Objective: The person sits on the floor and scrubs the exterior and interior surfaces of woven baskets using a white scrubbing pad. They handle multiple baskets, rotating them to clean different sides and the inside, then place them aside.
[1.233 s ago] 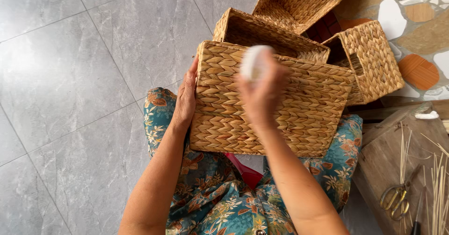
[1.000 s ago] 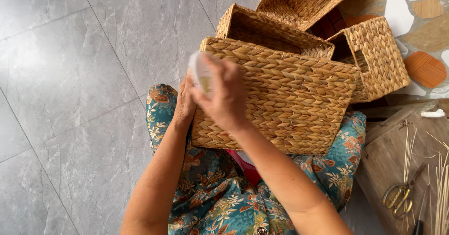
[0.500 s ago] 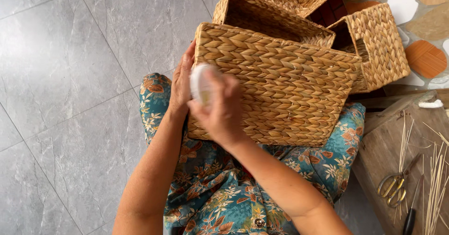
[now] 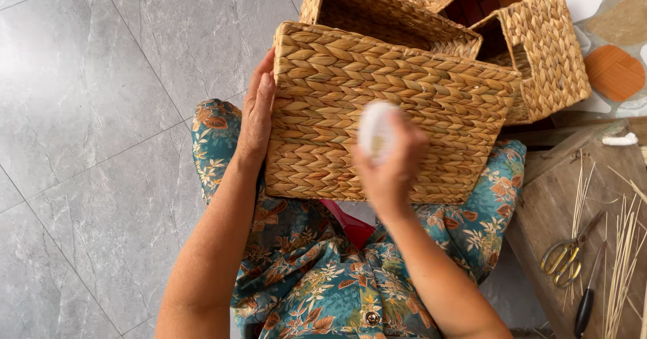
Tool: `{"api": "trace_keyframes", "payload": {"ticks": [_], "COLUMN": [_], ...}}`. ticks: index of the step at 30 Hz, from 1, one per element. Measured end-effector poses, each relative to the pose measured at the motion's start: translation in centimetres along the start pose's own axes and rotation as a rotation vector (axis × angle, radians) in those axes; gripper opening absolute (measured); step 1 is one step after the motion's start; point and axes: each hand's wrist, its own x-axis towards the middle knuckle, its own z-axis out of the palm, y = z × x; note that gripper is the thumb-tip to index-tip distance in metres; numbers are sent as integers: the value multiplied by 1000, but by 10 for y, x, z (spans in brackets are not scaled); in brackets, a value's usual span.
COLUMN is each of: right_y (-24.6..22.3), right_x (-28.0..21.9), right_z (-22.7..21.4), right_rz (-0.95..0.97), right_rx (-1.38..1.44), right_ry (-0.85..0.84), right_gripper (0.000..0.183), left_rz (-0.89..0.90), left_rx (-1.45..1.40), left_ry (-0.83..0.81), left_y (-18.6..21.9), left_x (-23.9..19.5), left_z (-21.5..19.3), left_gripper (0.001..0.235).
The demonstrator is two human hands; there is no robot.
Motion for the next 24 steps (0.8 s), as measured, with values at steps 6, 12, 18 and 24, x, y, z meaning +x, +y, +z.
{"api": "trace_keyframes", "payload": {"ticks": [6, 12, 18, 24], "right_y": [-37, 74, 132, 92], "right_x": [-5, -27, -29, -41], "right_z": [33, -38, -84, -27], "right_rz": [-96, 94, 481, 263], "right_rx": [125, -86, -149, 19], "right_ry": [-183, 14, 194, 41], "right_gripper": [94, 83, 78, 88], "left_rz": [-27, -64, -67, -74], "left_rx": [-84, -9, -4, 34], "left_ry": [-31, -20, -2, 32], "left_y": [8, 16, 23, 32], "left_x": [-2, -5, -7, -7], "left_z": [4, 3, 8, 15], "left_gripper": [74, 80, 80, 82]}}
